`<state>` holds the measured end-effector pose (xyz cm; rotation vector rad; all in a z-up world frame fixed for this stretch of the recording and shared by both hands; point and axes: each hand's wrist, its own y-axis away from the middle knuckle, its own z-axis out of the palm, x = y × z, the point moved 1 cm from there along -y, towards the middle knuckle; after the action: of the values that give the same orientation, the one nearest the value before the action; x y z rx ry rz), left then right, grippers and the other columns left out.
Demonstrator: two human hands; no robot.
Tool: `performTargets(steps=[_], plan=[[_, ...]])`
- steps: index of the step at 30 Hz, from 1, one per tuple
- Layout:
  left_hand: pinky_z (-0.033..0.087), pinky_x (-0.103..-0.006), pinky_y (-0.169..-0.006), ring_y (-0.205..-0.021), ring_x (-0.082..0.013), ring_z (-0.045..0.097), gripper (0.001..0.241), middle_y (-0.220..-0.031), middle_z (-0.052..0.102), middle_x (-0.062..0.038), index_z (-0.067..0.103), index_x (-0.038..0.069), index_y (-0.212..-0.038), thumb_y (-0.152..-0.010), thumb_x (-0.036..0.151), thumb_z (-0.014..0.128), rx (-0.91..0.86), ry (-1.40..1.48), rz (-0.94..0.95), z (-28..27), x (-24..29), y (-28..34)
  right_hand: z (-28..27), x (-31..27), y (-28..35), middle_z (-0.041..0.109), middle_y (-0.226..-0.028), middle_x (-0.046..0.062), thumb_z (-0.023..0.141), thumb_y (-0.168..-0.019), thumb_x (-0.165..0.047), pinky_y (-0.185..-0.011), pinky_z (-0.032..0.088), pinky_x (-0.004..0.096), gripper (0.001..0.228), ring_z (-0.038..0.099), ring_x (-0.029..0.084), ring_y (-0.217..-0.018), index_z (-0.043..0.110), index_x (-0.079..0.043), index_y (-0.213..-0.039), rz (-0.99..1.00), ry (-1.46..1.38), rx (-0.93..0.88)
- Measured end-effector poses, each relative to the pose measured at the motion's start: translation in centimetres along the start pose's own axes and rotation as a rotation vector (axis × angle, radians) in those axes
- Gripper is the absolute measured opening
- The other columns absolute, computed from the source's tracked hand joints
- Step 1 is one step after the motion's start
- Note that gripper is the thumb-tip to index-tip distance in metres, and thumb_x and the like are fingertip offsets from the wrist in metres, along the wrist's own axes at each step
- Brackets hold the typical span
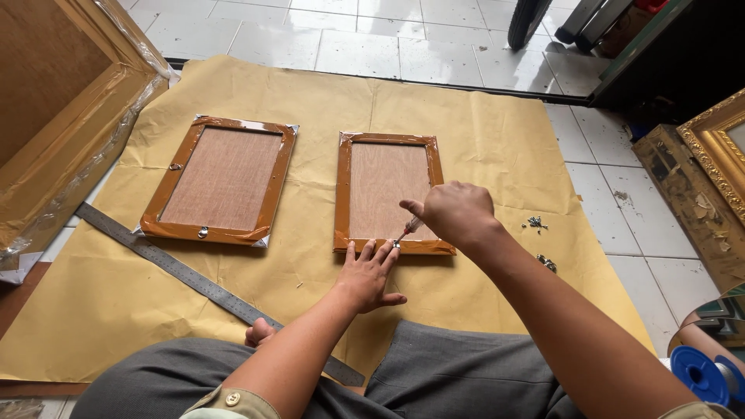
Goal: The person sits on the floor and uses a screwdriver to attach metal hanging hardware to the back of two wooden picture frames. They pick up the frames, position them, and tighten screws to secure the hardware.
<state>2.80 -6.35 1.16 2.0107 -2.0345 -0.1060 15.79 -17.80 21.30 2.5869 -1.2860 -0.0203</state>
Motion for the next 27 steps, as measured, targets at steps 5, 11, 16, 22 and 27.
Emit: performTargets(steps=[5, 11, 16, 22, 27], plan=[[0.021, -0.0814, -0.131, -0.169, -0.0393, 0.022, 0.120, -0.186, 0.023, -0.006, 0.021, 0.018, -0.178, -0.088, 0.085, 0.062, -0.047, 0.007, -0.012, -1.8, 0.7, 1.2, 1.8, -0.1, -2.8, 0.080, -0.068, 0.006, 0.060, -0.107, -0.062, -0.086, 0.066, 0.052, 0.061, 0.084, 0.036, -0.086, 0.085, -0.010, -0.086, -0.214, -0.021, -0.028], [0.020, -0.0923, -0.124, -0.170, -0.0376, 0.020, 0.124, -0.188, 0.022, -0.001, 0.021, 0.021, -0.179, -0.083, 0.084, 0.067, -0.075, 0.011, -0.046, -2.4, 0.9, 1.6, 0.8, -0.4, -1.8, 0.084, -0.084, 0.014, 0.090, -0.093, -0.039, -0.083, 0.069, 0.051, 0.028, 0.085, 0.039, -0.089, 0.086, -0.012, -0.098, -0.470, 0.032, 0.038], [0.023, -0.0974, -0.119, -0.171, -0.0349, 0.020, 0.122, -0.188, 0.023, 0.002, 0.022, 0.022, -0.178, -0.083, 0.082, 0.068, -0.088, 0.018, -0.057, -3.0, 1.0, 2.0, 2.6, 0.1, -2.9, 0.083, -0.098, 0.012, 0.088, -0.087, -0.005, -0.087, 0.069, 0.051, 0.016, 0.083, 0.039, -0.100, 0.084, -0.016, -0.098, -0.556, -0.152, 0.060], [0.024, -0.0980, -0.117, -0.170, -0.0336, 0.022, 0.120, -0.187, 0.025, 0.003, 0.024, 0.024, -0.178, -0.082, 0.079, 0.071, -0.076, 0.001, -0.056, -2.5, 0.7, 1.8, 2.8, 0.2, -3.1, 0.078, -0.114, 0.009, 0.082, -0.086, 0.002, -0.094, 0.066, 0.053, 0.032, 0.080, 0.039, -0.113, 0.077, -0.019, -0.109, -0.399, -0.200, 0.060], [0.025, -0.0983, -0.117, -0.170, -0.0334, 0.024, 0.118, -0.187, 0.026, 0.003, 0.026, 0.023, -0.177, -0.083, 0.078, 0.070, -0.073, 0.009, -0.046, -2.7, 0.6, 1.7, -4.2, -3.8, 4.5, 0.006, -0.182, 0.041, 0.055, -0.098, -0.084, -0.127, 0.035, 0.080, 0.119, 0.033, 0.072, -0.156, -0.007, -0.027, -0.182, -0.041, -0.395, -0.039]])
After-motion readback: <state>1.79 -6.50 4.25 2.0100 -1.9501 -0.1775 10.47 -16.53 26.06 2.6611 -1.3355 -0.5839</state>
